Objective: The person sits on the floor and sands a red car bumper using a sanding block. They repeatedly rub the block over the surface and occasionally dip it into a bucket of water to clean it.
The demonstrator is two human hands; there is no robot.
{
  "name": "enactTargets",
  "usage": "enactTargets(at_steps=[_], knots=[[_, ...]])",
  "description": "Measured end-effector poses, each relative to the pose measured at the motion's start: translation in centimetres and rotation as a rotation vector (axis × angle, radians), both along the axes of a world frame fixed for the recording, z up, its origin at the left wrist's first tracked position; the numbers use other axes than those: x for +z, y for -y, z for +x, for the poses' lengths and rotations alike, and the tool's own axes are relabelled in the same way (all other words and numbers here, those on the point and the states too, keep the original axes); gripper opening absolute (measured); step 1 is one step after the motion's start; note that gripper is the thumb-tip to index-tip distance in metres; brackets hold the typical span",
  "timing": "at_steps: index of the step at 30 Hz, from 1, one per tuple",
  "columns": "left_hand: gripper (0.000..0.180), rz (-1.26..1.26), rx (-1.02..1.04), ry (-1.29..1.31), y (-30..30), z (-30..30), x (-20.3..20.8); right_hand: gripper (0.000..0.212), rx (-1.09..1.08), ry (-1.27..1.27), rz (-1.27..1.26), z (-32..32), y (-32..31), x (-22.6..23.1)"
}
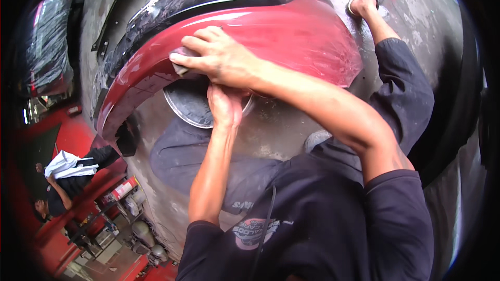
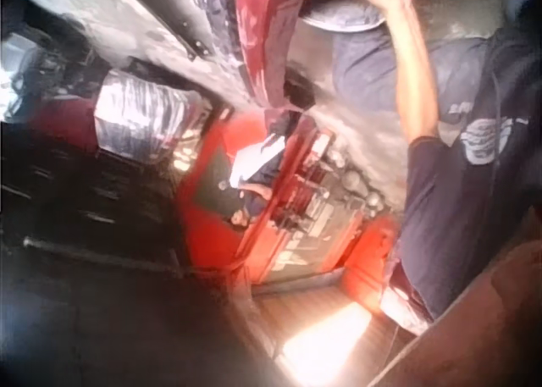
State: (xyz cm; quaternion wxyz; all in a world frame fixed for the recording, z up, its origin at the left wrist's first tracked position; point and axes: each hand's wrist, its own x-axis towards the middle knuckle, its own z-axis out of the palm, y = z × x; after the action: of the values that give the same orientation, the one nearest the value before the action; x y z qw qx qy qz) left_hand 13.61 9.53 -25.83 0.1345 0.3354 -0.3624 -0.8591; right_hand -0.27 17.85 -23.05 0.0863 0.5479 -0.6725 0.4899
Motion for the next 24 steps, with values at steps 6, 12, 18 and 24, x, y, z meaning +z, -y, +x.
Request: enactTargets(at_steps=[6,12,18,24], knots=[[0.058,-0.178,-0.128,-0.026,-0.7,-1.0,1.1,0.066,-0.174,0.085,0.134,2.2,-17.3,-8.3],[0.06,-0.174,-0.067,-0.013,-0.9,-1.0,0.6,0.062,-0.079,0.026,-0.023,-1.8,-0.2,-0.5],[0.059,-0.197,-0.12,-0.024,0.0,-0.9,0.9,0.061,-0.182,-0.056,0.161,-1.4,-16.4,-9.0],[0.061,-0.18,-0.096,-0.007,0.0,-0.6,0.3,0.065,-0.081,-0.037,-0.038,-2.0,-4.9,-3.0]])
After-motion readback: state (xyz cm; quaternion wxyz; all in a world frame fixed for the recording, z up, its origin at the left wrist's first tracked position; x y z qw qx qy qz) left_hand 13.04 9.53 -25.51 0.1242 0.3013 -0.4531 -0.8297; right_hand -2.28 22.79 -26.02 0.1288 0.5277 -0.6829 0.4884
